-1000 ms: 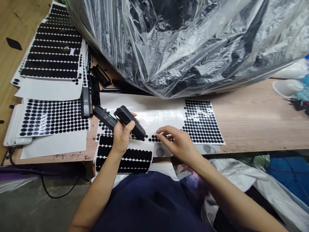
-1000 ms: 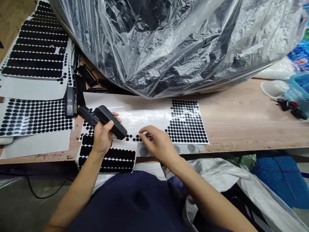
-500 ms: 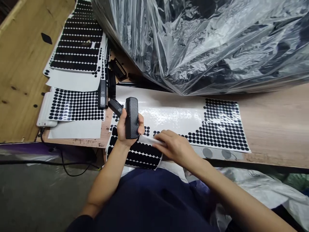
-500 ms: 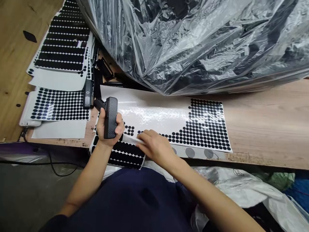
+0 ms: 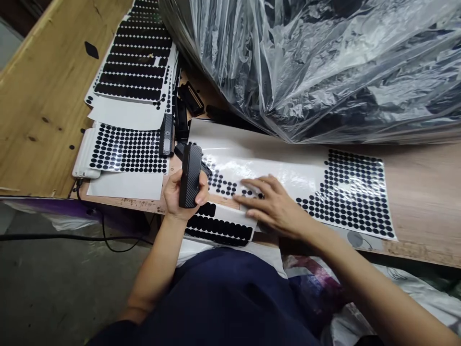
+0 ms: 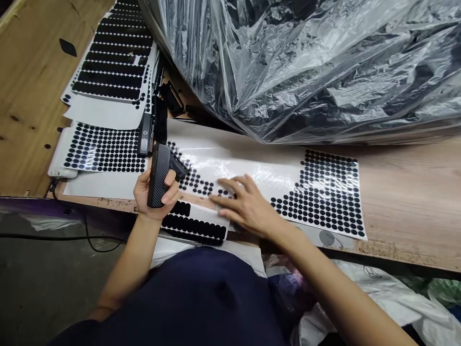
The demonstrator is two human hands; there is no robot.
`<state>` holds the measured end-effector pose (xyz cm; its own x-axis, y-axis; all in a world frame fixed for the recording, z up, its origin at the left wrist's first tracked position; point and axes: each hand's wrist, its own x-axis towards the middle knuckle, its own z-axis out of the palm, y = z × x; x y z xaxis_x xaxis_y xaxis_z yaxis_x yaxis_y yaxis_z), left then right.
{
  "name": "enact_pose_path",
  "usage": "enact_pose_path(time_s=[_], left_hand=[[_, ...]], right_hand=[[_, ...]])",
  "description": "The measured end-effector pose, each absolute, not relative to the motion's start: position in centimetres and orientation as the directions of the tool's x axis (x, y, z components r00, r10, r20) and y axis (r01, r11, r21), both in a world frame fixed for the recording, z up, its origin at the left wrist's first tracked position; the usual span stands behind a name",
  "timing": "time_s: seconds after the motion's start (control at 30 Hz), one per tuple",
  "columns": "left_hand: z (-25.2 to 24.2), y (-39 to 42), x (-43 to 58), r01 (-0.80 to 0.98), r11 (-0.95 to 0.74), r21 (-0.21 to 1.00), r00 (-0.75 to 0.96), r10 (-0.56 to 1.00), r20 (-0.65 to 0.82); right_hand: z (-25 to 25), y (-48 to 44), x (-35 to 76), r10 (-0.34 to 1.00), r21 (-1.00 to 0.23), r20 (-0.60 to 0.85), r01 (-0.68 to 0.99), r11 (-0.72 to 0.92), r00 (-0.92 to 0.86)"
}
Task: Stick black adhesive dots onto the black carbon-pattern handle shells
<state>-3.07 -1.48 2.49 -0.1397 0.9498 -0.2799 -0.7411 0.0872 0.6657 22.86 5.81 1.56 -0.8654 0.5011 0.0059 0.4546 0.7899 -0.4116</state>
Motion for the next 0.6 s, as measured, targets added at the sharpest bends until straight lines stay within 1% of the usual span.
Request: enact_pose_path(time_s=[0.07, 0.13, 0.17, 0.23, 0.27, 0.3, 0.37, 0.43, 0.47, 0.53, 0.57, 0.6], left_hand=[[2.5, -1.3, -3.0, -0.759, 0.09, 0.645, -0.121, 0.954, -0.275], [2.6, -1.3, -3.0, -0.768, 0.089, 0.635, -0.113, 0.956, -0.271], [2.6, -1.3, -3.1, -0.77, 0.086, 0.632, -0.117, 0.955, -0.272], [2.6, -1.3, -3.1, -0.774, 0.082, 0.628, -0.123, 0.953, -0.276], [2.6, -1.3, -3.2, -0.775, 0.08, 0.627, -0.125, 0.953, -0.277], [2.5, -1.3, -3.2, -0.775, 0.079, 0.626, -0.126, 0.953, -0.276], [2.3, -1.3, -3.3, -0.775, 0.079, 0.627, -0.129, 0.952, -0.279], [2.1, -1.3, -3.3, -0.774, 0.08, 0.628, -0.134, 0.949, -0.286], [2.1, -1.3, -3.3, -0.775, 0.08, 0.627, -0.134, 0.949, -0.287], [2.1, -1.4, -3.3, -0.777, 0.08, 0.624, -0.126, 0.952, -0.279], [2.3, -1.6, -3.4, -0.781, 0.077, 0.619, -0.121, 0.955, -0.271], [2.5, -1.8, -3.4, -0.788, 0.072, 0.612, -0.115, 0.959, -0.261]], right_hand=[[0.7, 7.4, 23.8, 0.634, -0.347, 0.049, 0.582, 0.736, -0.772], [0.2, 8.1, 24.1, 0.724, -0.333, 0.083, 0.666, 0.667, -0.684], [0.1, 8.0, 24.1, 0.721, -0.341, 0.081, 0.661, 0.669, -0.688], [0.0, 7.4, 23.5, 0.638, -0.342, 0.056, 0.585, 0.735, -0.768], [0.0, 7.0, 23.0, 0.596, -0.327, 0.05, 0.551, 0.768, -0.801], [0.1, 6.7, 22.6, 0.586, -0.308, 0.059, 0.543, 0.781, -0.808], [0.5, 6.1, 21.6, 0.65, -0.309, 0.13, 0.593, 0.744, -0.748], [1.2, 5.5, 20.7, 0.702, -0.416, 0.173, 0.595, 0.688, -0.691], [1.7, 5.3, 20.2, 0.685, -0.487, 0.161, 0.546, 0.682, -0.711], [2.5, 4.6, 19.4, 0.581, -0.604, 0.116, 0.407, 0.685, -0.806], [2.8, 4.2, 19.2, 0.537, -0.643, 0.096, 0.36, 0.676, -0.838], [3.1, 3.9, 19.0, 0.524, -0.672, 0.078, 0.343, 0.656, -0.848]])
